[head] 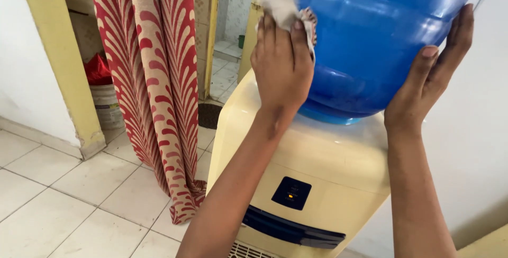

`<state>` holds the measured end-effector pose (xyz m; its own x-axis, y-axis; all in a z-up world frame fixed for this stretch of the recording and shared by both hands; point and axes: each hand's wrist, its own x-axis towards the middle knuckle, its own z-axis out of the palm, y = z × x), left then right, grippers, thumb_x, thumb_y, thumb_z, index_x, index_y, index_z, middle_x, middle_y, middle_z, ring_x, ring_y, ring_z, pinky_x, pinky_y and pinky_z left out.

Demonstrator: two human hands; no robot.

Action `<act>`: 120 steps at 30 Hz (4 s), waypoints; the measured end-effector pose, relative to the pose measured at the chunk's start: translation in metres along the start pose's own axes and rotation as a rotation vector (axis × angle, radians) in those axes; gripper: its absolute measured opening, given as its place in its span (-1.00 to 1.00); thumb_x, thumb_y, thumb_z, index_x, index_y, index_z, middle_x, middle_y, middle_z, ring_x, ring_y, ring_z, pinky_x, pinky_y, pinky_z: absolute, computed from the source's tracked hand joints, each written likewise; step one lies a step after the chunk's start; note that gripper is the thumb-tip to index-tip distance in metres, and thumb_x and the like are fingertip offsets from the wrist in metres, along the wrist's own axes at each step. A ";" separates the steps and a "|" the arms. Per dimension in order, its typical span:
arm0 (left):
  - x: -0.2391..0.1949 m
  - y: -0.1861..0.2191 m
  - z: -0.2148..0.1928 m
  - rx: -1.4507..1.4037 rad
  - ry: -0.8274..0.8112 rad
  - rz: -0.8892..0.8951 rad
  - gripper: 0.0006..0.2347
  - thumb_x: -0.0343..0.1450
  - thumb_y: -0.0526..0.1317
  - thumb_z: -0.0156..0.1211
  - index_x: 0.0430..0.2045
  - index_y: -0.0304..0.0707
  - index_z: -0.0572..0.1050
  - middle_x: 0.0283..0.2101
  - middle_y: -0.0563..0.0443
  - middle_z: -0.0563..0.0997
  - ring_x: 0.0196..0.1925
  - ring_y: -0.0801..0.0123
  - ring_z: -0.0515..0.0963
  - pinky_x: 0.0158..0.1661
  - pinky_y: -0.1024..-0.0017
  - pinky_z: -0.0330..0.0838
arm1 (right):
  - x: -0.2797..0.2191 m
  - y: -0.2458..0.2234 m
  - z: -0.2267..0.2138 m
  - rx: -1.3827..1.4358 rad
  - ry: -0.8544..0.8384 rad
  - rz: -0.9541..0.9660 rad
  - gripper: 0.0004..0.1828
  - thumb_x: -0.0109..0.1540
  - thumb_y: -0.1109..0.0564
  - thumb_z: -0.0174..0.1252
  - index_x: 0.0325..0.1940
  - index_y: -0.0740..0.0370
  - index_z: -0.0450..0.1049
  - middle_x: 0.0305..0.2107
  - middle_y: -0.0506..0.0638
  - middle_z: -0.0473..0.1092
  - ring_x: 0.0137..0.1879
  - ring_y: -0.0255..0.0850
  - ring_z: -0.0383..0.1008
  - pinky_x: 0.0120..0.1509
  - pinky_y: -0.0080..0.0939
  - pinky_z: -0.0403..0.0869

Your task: The person wipes the top surface of a beige water dispenser and the large blue water bottle mounted on it using a white cloth. They clean around the dispenser's control panel and the base of the bottle, then proceed to wipe the sides of the bottle.

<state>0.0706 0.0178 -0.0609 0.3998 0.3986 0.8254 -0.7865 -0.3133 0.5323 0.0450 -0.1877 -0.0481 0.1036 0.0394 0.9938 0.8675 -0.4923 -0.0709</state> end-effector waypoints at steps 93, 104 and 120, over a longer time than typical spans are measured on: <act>-0.001 0.086 -0.009 0.259 0.083 0.365 -0.45 0.59 -0.04 -0.08 0.50 -0.27 0.13 0.57 -0.22 0.18 0.55 -0.30 0.23 0.52 -0.02 0.01 | -0.005 -0.069 0.016 -0.397 0.175 -0.230 -0.42 0.58 -0.14 -0.25 0.50 0.35 0.13 0.44 0.20 0.18 0.62 0.13 -0.03 0.71 0.16 -0.06; 0.020 0.087 -0.022 0.377 -0.062 0.529 -0.46 0.52 0.04 -0.03 0.43 -0.06 0.22 0.51 -0.20 0.19 0.45 -0.19 0.30 0.42 -0.05 0.17 | -0.006 -0.063 0.017 -0.384 0.186 -0.122 -0.35 0.56 -0.19 -0.25 0.52 0.40 0.05 0.47 0.31 0.02 0.58 0.13 -0.07 0.65 0.20 -0.05; -0.013 0.056 -0.034 0.366 -0.198 0.933 -0.63 0.45 -0.08 0.07 0.19 0.15 0.39 0.23 0.03 0.54 0.32 0.06 0.51 0.51 -0.12 0.04 | -0.006 -0.052 0.018 -0.453 0.131 0.027 -0.23 0.57 -0.35 -0.31 0.53 0.37 -0.08 0.52 0.29 -0.14 0.64 0.12 -0.13 0.68 0.21 -0.10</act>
<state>0.0055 0.0243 -0.0486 -0.2016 -0.2782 0.9391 -0.6451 -0.6838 -0.3410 0.0082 -0.1465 -0.0521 0.0359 -0.0745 0.9966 0.5627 -0.8226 -0.0818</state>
